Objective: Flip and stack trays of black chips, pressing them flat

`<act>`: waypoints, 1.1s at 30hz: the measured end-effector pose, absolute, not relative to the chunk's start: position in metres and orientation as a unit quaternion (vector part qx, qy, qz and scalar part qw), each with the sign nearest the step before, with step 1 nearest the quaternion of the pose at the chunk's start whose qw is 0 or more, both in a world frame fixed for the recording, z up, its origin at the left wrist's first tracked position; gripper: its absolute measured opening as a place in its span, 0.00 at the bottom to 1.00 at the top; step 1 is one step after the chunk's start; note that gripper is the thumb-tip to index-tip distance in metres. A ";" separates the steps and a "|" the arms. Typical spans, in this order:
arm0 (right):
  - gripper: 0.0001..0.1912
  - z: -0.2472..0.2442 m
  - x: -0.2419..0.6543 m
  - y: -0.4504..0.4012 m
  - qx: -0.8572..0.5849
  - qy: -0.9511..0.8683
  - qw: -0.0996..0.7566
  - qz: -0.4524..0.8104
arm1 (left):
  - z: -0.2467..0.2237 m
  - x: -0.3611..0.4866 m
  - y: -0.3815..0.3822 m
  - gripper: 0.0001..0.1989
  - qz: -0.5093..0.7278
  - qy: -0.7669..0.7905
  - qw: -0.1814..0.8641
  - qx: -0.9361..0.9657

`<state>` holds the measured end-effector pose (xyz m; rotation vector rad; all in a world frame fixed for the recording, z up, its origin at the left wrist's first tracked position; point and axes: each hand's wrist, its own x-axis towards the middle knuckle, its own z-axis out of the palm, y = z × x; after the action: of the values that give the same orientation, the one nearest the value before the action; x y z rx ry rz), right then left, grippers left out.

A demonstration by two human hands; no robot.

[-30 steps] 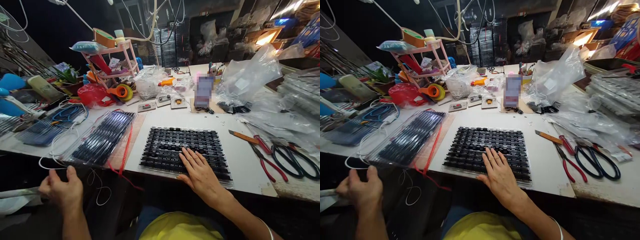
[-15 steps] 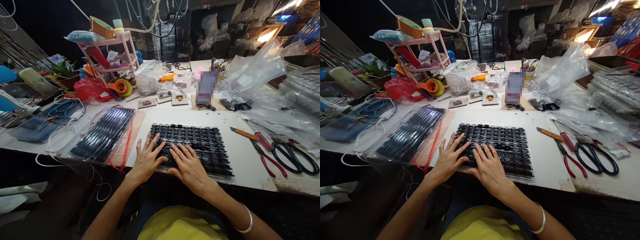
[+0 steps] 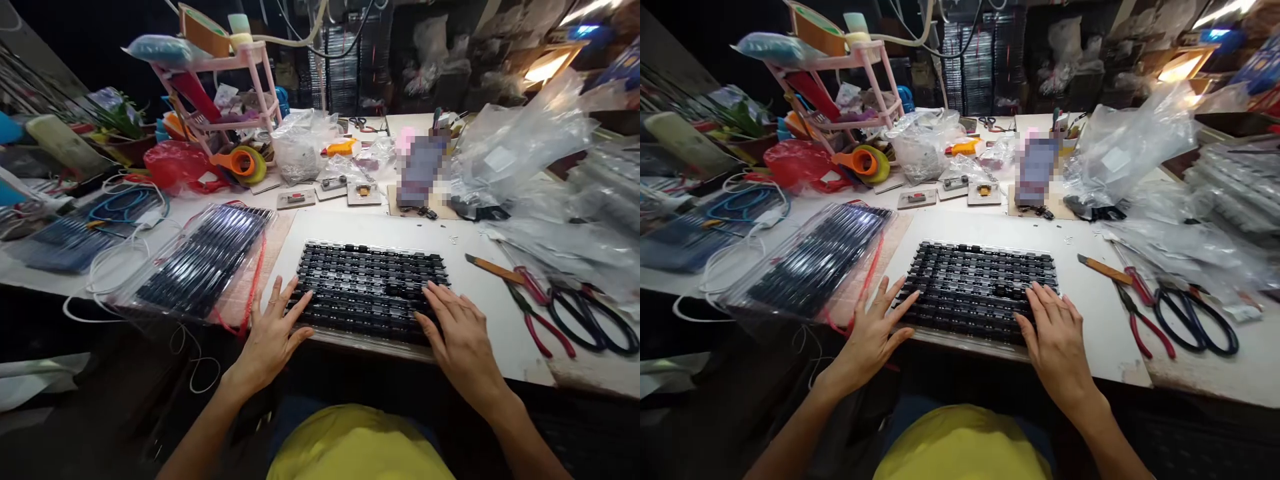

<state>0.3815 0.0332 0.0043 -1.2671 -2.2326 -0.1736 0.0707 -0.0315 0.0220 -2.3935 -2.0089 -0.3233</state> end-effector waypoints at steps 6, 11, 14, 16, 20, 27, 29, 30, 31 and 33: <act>0.27 0.000 0.373 0.034 -0.480 -0.842 0.232 -0.086 | 0.017 0.072 -0.033 0.22 -0.128 -0.625 0.036 -0.769; 0.27 0.004 0.367 0.033 -0.469 -0.851 0.223 -0.079 | 0.014 0.071 -0.034 0.23 -0.130 -0.632 0.027 -0.763; 0.29 0.006 0.362 0.033 -0.459 -0.857 0.222 -0.072 | 0.012 0.070 -0.034 0.26 -0.133 -0.643 0.022 -0.754; 0.29 0.007 0.359 0.032 -0.449 -0.864 0.217 -0.064 | 0.011 0.068 -0.033 0.28 -0.143 -0.648 0.020 -0.748; 0.28 0.017 0.354 0.034 -0.441 -0.870 0.215 -0.052 | 0.003 0.064 -0.031 0.30 -0.187 -0.657 0.002 -0.730; 0.31 0.040 0.315 0.091 -0.373 -0.923 0.094 -0.003 | -0.012 0.063 -0.030 0.36 -0.251 -0.663 -0.042 -0.704; 0.33 0.039 0.300 0.111 -0.366 -0.928 0.067 0.007 | -0.012 0.061 -0.031 0.37 -0.246 -0.665 -0.056 -0.703; 0.33 0.037 0.293 0.118 -0.362 -0.930 0.062 0.010 | -0.012 0.060 -0.032 0.37 -0.242 -0.665 -0.063 -0.703; 0.33 0.035 0.287 0.123 -0.358 -0.932 0.062 0.011 | -0.011 0.059 -0.033 0.37 -0.236 -0.666 -0.069 -0.705; 0.32 0.030 0.279 0.126 -0.349 -0.935 0.065 0.012 | -0.010 0.058 -0.034 0.38 -0.224 -0.666 -0.078 -0.707</act>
<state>0.2792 0.1264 0.0298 -1.0530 -2.8213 0.0375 0.0576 -0.0339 -0.0104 -2.3396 -2.2032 -0.7411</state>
